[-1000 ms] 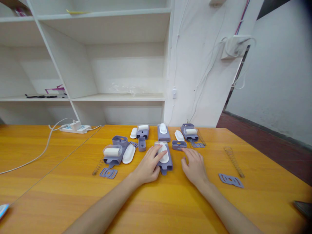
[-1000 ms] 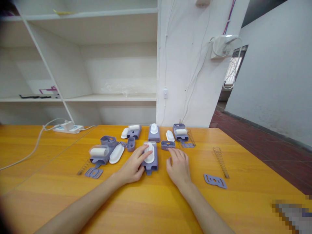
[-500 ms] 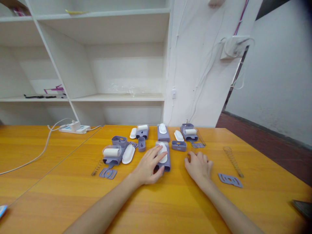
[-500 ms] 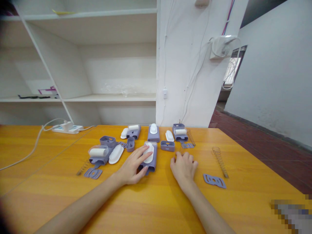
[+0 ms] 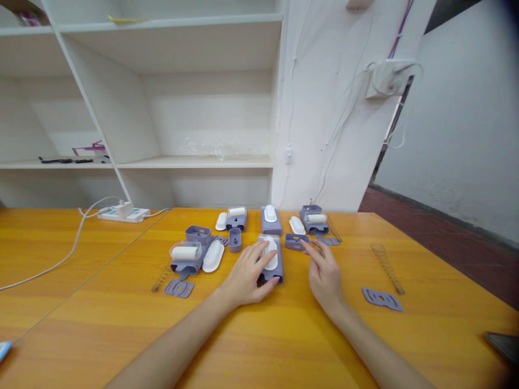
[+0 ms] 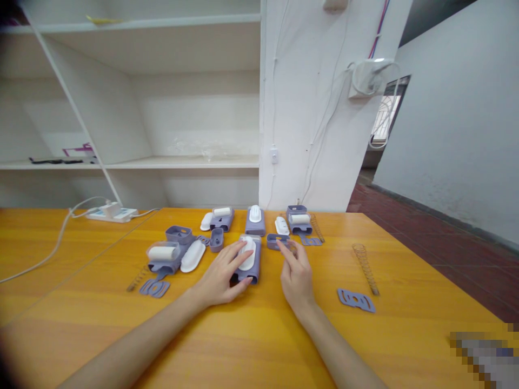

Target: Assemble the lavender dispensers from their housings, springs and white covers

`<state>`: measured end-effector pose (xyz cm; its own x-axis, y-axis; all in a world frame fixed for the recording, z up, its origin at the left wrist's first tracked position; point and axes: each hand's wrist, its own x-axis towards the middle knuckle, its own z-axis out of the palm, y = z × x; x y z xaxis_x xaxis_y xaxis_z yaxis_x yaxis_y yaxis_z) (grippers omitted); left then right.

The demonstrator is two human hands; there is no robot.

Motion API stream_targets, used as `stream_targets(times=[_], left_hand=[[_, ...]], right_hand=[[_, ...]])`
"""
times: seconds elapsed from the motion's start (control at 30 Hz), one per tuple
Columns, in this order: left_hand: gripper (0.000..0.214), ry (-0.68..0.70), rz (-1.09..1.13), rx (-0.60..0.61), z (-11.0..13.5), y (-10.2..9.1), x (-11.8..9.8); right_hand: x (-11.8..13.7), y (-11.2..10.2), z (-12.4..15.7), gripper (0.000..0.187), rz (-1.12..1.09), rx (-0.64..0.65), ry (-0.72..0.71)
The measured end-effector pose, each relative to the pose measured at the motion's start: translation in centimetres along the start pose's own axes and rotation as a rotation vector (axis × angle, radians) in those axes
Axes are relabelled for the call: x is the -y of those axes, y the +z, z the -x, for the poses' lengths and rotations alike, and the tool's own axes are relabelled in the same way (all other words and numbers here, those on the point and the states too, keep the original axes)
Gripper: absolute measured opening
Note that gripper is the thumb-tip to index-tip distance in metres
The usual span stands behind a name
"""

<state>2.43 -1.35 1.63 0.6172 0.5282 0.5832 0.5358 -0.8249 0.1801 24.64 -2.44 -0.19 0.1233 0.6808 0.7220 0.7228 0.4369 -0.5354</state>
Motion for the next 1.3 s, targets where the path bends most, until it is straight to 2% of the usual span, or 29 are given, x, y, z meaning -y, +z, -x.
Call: stream_targets(times=[0.23,0.3,0.37,0.43,0.5,0.57,0.67,0.73,0.83,0.93,1.0,1.07,1.2,1.3], left_hand=[[0.057,-0.027,-0.006,-0.027,-0.1,-0.1,-0.2],[0.056,-0.046,-0.008,-0.025,-0.1,-0.1,-0.3],[0.056,-0.066,-0.010,-0.010,-0.1,-0.2,-0.4],[0.056,-0.074,-0.011,-0.002,-0.1,-0.1,-0.4],[0.056,-0.075,-0.011,0.001,-0.1,-0.1,-0.4],[0.056,-0.078,-0.013,0.008,-0.1,-0.1,-0.3],[0.056,-0.084,-0.020,0.025,-0.1,-0.1,-0.4],[0.056,-0.083,-0.018,0.022,-0.2,-0.2,-0.4],[0.056,-0.073,-0.009,0.009,-0.2,-0.2,-0.5],[0.056,-0.074,-0.010,0.013,-0.2,-0.2,-0.4],[0.055,-0.075,-0.014,0.013,-0.2,-0.2,-0.4],[0.055,-0.071,-0.013,0.005,-0.2,-0.2,-0.4],[0.055,-0.066,-0.008,-0.012,-0.2,-0.1,-0.3],[0.055,-0.077,-0.011,-0.002,-0.2,0.0,-0.3]], right_hand=[[2.1,-0.5,0.3,0.057,-0.006,0.147,0.056],[2.0,-0.2,0.5,0.050,-0.041,0.167,0.067],[1.6,0.0,0.7,0.038,-0.005,0.143,0.067],[1.2,-0.1,0.7,0.031,0.150,0.077,0.044],[1.1,-0.6,0.4,0.029,0.339,-0.029,-0.005],[1.4,-1.2,0.1,0.030,0.465,-0.073,-0.080],[2.5,-1.5,-0.4,0.031,0.636,0.077,-0.120],[3.3,-1.4,-0.6,0.032,0.794,0.198,-0.055],[3.7,-1.2,-0.4,0.032,0.964,0.299,0.080],[2.7,-1.5,-0.2,0.026,0.993,0.426,0.270],[1.7,-2.0,-0.3,0.024,0.938,0.529,0.424],[0.7,-2.6,-0.5,0.026,0.872,0.601,0.508],[0.2,-3.0,-0.9,0.026,0.860,0.632,0.496],[1.0,-2.5,-0.6,0.024,0.844,0.627,0.397]])
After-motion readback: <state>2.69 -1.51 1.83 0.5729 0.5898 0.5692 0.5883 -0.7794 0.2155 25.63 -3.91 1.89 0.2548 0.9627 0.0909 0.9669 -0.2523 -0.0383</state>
